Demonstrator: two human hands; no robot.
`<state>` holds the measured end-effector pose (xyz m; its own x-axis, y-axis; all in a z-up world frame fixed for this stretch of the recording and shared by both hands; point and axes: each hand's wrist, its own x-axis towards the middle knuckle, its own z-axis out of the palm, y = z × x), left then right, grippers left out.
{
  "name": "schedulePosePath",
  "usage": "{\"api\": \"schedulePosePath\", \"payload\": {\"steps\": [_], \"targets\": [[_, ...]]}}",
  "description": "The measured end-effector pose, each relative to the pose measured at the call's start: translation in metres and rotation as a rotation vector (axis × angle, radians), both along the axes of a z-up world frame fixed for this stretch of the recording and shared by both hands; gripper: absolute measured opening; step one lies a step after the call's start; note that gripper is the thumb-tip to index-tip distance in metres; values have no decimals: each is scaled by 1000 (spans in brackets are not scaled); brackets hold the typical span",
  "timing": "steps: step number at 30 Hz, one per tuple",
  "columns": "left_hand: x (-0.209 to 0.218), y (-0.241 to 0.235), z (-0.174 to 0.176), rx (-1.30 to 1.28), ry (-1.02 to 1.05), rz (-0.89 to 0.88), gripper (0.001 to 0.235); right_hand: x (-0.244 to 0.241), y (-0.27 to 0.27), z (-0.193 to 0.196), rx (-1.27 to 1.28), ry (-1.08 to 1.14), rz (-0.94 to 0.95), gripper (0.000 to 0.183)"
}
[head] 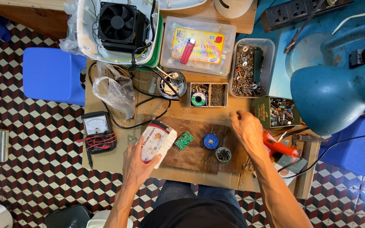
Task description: The person uses a soldering iron and pliers to work on a small green circuit board. They trim component leads, apply solder to joints, and handle solder wire and a small container of parts on a cluttered workbench.
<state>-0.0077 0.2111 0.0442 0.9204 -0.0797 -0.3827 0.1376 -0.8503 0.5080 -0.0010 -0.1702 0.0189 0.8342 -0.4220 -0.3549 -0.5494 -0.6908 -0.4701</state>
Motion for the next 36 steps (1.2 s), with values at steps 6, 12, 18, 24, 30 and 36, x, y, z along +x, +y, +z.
{"api": "schedulePosePath", "payload": {"steps": [6,12,18,24,30,36], "targets": [[-6,-18,19,-803,529,625,69,71,20,-80,-113,116,94,36],[6,-26,-15,-1115,837,993,69,57,4,-83,-159,-6,125,25],[17,-16,-38,-1123,943,997,77,13,6,6,-120,-223,132,15],[21,-50,-43,-1134,1051,819,82,5,12,89,-78,-317,378,10],[27,-86,-42,-1081,1122,767,79,20,19,94,-174,-266,526,10],[34,-94,-55,-1109,1165,768,80,16,15,89,-197,-224,572,12]]}}
